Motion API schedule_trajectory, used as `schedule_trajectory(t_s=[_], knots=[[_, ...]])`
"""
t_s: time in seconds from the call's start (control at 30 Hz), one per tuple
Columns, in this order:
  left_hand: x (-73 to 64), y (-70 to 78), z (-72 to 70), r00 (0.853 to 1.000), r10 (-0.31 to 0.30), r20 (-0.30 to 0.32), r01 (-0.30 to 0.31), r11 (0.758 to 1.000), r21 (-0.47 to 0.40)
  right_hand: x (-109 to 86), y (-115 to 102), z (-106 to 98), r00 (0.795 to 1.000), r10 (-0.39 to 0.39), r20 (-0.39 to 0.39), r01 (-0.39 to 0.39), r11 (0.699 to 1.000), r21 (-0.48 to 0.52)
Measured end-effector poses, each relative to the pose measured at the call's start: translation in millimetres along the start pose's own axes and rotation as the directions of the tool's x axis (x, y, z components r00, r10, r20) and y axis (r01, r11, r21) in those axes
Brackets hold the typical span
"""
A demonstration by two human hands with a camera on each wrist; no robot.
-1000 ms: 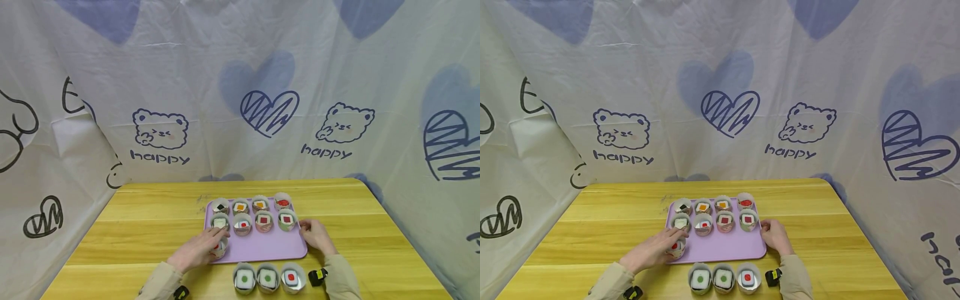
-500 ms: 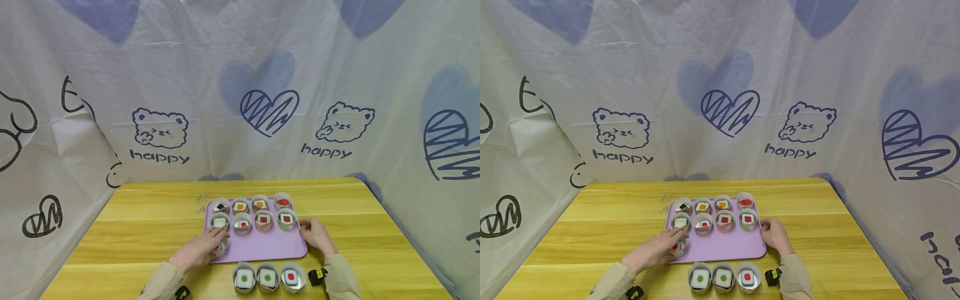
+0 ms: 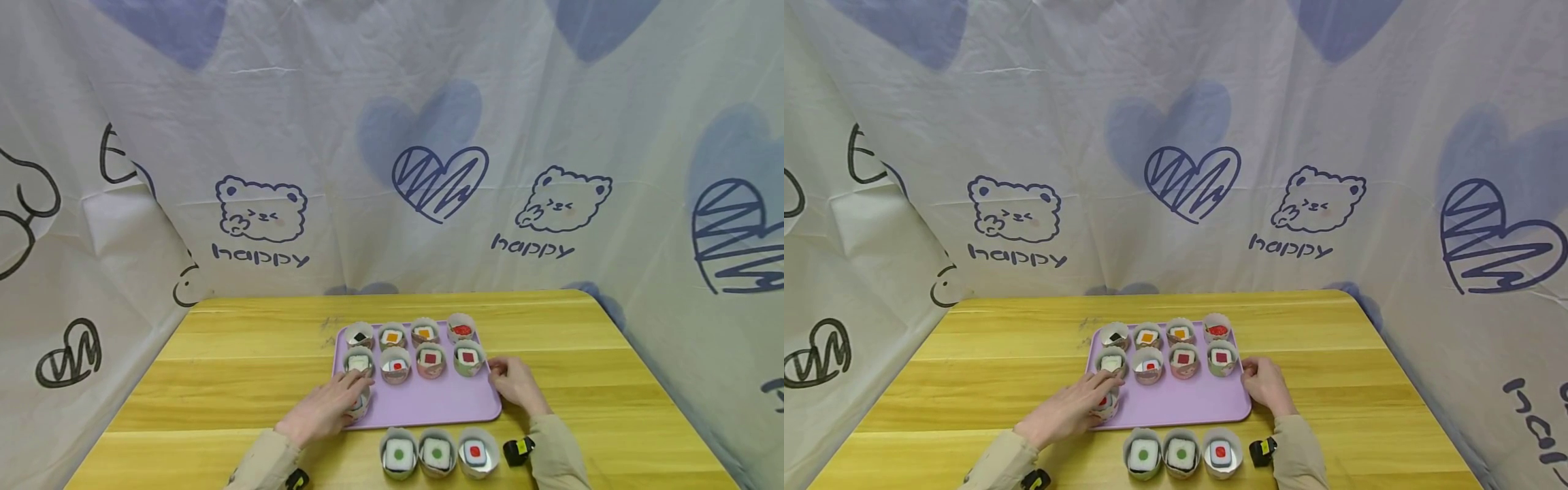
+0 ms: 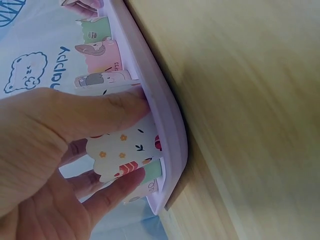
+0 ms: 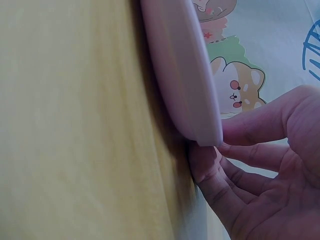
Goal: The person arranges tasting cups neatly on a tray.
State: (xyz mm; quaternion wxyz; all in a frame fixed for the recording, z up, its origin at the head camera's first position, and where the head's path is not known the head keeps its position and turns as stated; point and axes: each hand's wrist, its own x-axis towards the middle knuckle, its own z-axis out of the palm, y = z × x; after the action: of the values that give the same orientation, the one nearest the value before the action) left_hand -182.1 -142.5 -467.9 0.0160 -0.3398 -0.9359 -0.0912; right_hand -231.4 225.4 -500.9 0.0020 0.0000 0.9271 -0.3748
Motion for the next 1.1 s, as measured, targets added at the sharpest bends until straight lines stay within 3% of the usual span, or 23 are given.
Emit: schedule_trajectory(t_s=[0.37,0.73,1.1], knots=[[-3.4,1.7,-3.3,0.999,0.009,-0.040,-0.007,0.999,0.045,-0.3,-1.3,-0.7,1.000,-0.001,0.004,0.001,1.000,-0.009],[-6.9,1.9,-4.2,0.984,0.130,-0.118,-0.116,0.987,0.114,-0.4,-0.9,-0.3,1.000,-0.002,0.002,0.002,1.000,-0.006],[-10.5,10.0,-10.2,0.994,0.108,-0.033,-0.110,0.993,-0.050,1.0,1.0,0.4,1.000,0.006,0.008,-0.006,1.000,-0.007]])
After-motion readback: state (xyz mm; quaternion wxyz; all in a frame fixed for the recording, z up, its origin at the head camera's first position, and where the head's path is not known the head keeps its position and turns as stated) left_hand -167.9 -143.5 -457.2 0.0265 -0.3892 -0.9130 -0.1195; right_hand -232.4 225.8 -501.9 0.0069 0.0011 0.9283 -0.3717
